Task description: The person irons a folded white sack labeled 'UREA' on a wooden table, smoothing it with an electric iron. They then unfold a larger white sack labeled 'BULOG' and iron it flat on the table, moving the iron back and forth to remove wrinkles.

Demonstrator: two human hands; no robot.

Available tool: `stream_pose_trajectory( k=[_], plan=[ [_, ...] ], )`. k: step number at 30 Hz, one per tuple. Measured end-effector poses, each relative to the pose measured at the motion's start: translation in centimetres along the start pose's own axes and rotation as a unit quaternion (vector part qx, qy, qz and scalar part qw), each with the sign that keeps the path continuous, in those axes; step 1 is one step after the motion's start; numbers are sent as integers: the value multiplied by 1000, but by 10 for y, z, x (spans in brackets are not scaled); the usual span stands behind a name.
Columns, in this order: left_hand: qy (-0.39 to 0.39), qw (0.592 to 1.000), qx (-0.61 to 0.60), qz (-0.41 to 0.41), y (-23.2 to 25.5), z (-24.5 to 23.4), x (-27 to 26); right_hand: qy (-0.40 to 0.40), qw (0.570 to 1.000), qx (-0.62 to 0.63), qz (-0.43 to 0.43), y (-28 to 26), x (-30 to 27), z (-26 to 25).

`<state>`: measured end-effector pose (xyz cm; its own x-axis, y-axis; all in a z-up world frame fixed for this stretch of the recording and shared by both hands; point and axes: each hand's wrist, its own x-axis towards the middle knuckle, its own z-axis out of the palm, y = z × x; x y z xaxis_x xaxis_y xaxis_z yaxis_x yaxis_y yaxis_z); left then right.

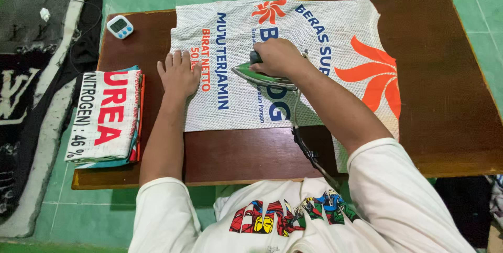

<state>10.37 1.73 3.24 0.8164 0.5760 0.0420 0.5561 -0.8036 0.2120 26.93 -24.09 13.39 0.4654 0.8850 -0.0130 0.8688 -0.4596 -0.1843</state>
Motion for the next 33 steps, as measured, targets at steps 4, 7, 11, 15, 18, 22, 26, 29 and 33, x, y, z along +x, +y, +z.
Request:
stream_pose_trajectory(
  k=[4, 7, 11, 15, 18, 22, 26, 29, 33],
  plan=[
    [12, 1000, -23, 15, -11, 13, 4, 59, 998, 24, 12, 1, 2, 10],
    [42, 998, -4, 40, -15, 18, 4, 94, 995, 15, 17, 3, 3, 16],
    [74, 992, -1, 101, 1, 26, -28, 88, 995, 20, 29, 4, 3, 19],
    [28, 994, -26, 104, 9, 12, -45, 72, 997, 13, 35, 1, 4, 15],
    [29, 993, -33, 105, 7, 10, -47, 60, 998, 16, 21, -2, 4, 13],
    [73, 987, -74, 121, 4, 10, -52, 43, 999, 22, -7, -12, 10, 13],
    [68, 984, -33, 162, 4, 7, -100, 49, 998, 35, -34, -30, 19, 19],
    [68, 984, -21, 163, 8, 8, -130, 49, 997, 39, -49, -46, 31, 25],
    [63, 989, -8, 135, 5, 15, -138, 65, 993, 59, -74, -70, 47, 37]
  ],
)
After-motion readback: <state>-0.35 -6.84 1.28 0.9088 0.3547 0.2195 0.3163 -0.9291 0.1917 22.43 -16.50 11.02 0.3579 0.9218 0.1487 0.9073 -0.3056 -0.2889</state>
